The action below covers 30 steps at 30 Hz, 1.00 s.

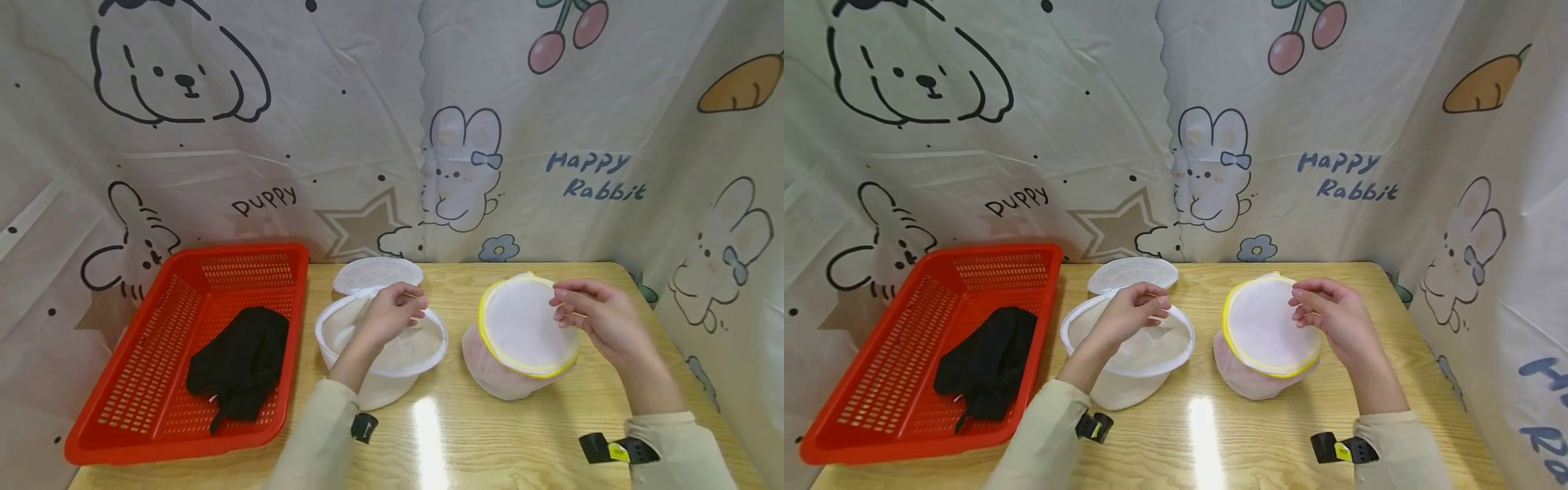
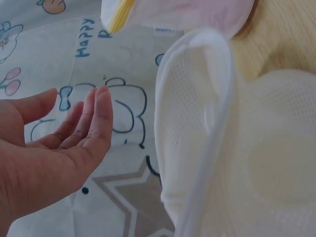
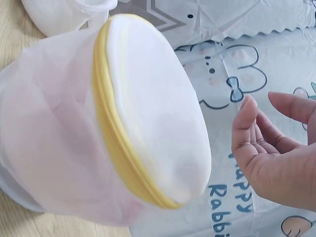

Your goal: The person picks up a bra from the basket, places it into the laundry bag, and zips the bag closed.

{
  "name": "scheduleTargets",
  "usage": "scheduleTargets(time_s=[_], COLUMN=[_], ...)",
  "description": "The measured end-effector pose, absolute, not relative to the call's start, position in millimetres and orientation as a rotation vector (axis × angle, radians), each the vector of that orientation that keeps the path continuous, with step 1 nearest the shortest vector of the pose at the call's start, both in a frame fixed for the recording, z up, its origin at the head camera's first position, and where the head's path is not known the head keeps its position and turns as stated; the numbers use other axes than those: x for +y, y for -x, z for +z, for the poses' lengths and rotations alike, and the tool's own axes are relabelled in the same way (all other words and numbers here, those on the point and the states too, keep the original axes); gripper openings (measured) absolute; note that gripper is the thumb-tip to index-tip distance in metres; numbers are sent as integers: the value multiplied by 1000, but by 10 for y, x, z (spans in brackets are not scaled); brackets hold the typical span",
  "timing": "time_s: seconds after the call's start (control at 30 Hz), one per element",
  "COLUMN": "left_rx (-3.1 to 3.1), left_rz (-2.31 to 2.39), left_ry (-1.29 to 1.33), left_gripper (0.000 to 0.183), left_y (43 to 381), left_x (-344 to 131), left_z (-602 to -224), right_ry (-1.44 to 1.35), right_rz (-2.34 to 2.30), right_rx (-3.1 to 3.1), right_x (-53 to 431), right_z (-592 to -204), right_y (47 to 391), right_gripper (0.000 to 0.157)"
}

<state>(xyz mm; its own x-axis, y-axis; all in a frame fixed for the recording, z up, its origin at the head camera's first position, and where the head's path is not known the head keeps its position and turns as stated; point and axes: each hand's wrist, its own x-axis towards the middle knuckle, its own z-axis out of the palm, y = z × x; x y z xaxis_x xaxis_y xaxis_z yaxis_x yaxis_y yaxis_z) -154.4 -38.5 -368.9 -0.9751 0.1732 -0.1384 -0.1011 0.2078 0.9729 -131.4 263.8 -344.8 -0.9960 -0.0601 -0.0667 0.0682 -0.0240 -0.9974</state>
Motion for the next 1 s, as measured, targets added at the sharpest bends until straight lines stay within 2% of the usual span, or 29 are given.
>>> scheduleTargets(time_s=[0.17,0.43,1.0], left_rx=[2313,2356,2447], left_rz=[1852,1851,1781], left_ry=[-34,32,145], left_gripper=[18,17,29], left_y=[1539,1488,1352], left_x=[-536,-786,-1355], left_z=[-3664,-3678,-3578], right_ry=[65,157,217], right_rz=[-2094,-1978,-1884], right_rx=[2185,2270,2230], right_x=[2477,2257,1771], right_z=[-3425,-3433,-3482], right_y=[1308,1288,1225], right_gripper=[14,30,27])
